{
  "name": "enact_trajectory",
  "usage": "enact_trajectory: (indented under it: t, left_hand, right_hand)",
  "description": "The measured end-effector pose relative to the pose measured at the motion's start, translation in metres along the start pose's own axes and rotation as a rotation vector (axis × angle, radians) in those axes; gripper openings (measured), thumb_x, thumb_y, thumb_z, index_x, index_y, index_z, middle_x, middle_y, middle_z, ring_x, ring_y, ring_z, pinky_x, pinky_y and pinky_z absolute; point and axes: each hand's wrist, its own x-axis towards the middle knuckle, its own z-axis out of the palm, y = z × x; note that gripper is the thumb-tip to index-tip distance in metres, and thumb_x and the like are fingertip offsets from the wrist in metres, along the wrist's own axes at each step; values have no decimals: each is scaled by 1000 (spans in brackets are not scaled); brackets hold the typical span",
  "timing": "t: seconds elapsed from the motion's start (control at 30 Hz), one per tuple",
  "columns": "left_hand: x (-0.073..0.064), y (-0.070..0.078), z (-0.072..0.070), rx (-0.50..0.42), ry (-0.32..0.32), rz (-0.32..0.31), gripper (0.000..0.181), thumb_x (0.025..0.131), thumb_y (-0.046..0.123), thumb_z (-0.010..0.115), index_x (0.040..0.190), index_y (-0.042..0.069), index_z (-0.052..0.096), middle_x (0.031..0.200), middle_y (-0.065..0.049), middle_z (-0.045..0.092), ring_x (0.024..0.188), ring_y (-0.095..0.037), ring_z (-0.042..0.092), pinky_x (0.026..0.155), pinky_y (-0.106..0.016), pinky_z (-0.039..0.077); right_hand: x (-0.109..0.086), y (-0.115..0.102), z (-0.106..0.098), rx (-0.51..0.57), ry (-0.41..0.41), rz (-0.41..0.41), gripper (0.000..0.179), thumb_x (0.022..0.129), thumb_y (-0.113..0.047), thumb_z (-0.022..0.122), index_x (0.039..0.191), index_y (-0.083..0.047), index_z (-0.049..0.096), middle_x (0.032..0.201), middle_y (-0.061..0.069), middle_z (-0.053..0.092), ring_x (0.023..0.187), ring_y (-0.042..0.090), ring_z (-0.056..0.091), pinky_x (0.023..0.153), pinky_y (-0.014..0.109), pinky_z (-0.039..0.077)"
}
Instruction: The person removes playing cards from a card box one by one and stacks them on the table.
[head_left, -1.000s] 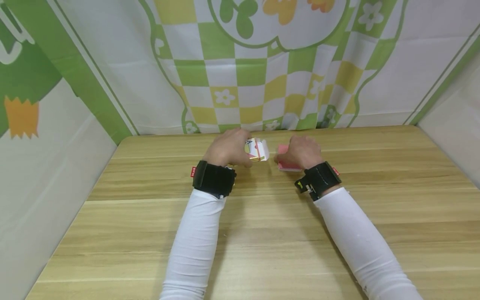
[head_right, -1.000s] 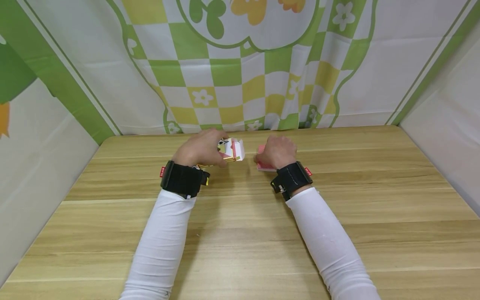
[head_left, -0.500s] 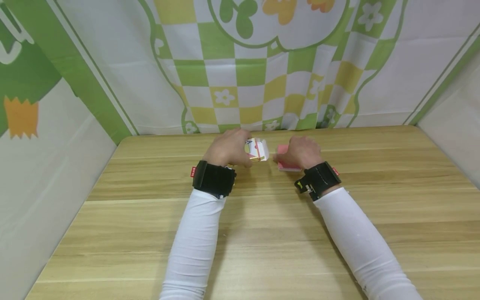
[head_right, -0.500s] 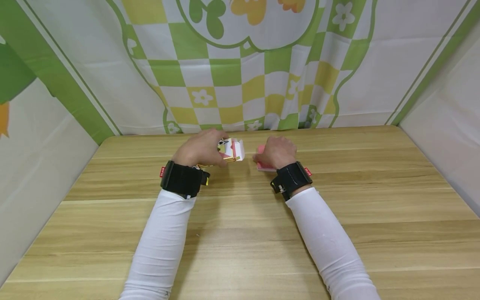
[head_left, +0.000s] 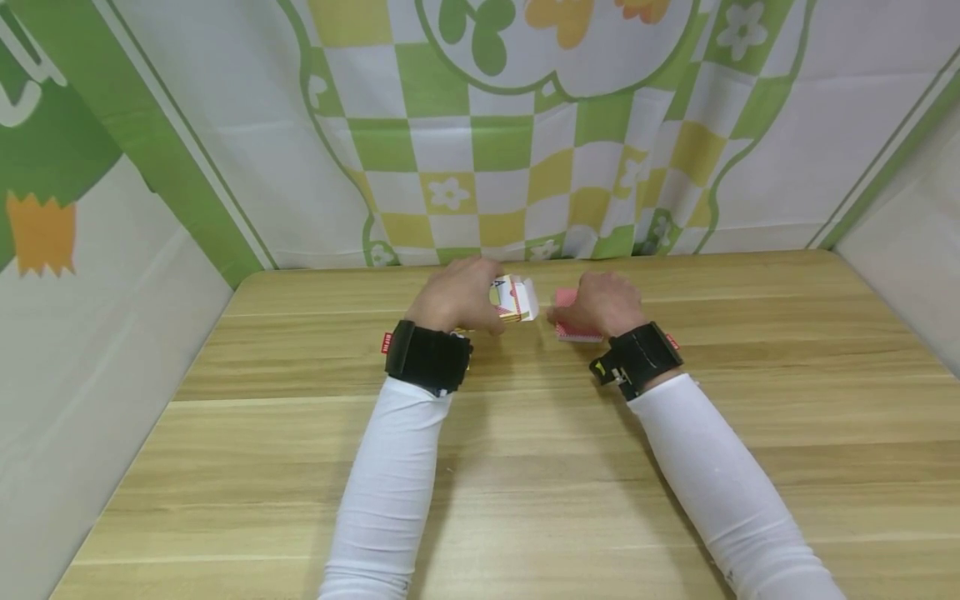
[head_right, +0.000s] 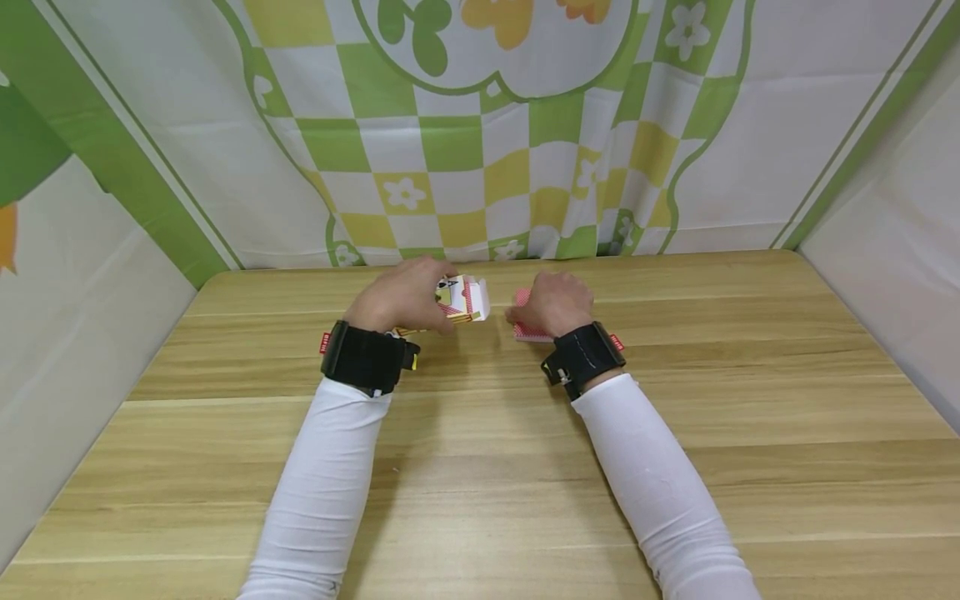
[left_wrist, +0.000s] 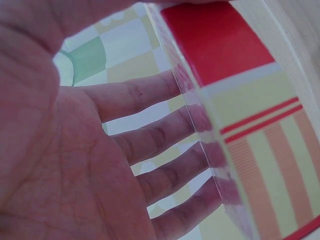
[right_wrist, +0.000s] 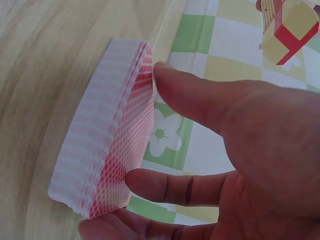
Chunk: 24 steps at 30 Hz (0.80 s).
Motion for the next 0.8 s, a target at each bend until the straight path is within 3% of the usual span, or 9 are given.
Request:
enact_trajectory:
  t: [0.13,0.2,0.33,0.47,0.53,0.67,0.8]
  left_hand:
    - [0,1,0,10,-7,-4,60,55,20,73,113,13,57,109,1,54,89,-17,49,67,-30,42]
    - [0,1,0,12,-6,-3,58,55,20,73,110,13,57,106,1,54,87,-17,49,66,-30,43]
    - [1,2,0,2,-3,1,50,54,19,73,101,15,57,93,0,54,81,-18,49,61,-31,42]
    - [2,2,-1,-2,3,2,46,55,20,73,98,14,56,89,0,54,78,-19,50,60,-31,42]
    - [2,2,-1,0,10,4,46,56,21,74,98,14,56,88,0,54,77,-19,50,60,-31,42]
    - [2,1,0,-2,22,7,47,57,22,74,99,14,56,89,0,54,77,-18,51,60,-31,42]
    - [2,2,0,-12,37,12,46,57,21,74,99,14,56,90,0,54,77,-19,51,60,-31,42]
  right_hand:
    - [-1,1,-3,-22,-22,19,71,71,-71,52,99,-6,57,91,12,57,80,27,55,58,37,42]
    - [-1,2,-6,-20,-18,30,69,72,-72,51,94,-8,57,87,10,57,77,25,54,57,37,41]
    - [-1,1,-12,101,83,-5,52,76,-64,56,81,-12,56,76,5,56,67,21,53,52,35,40]
    - [-1,-6,-18,347,241,-184,27,80,-44,64,83,-17,63,77,1,58,66,18,54,53,34,41]
    - [-1,-11,-20,452,274,-304,19,81,-35,64,87,-17,66,80,0,59,69,17,54,56,33,42]
    - [-2,-19,-22,565,238,-483,12,81,-26,66,88,-16,69,81,-2,62,71,17,55,62,31,44]
    - [-3,-22,-22,559,145,-532,9,81,-24,67,85,-17,70,80,-5,64,70,17,56,62,32,44]
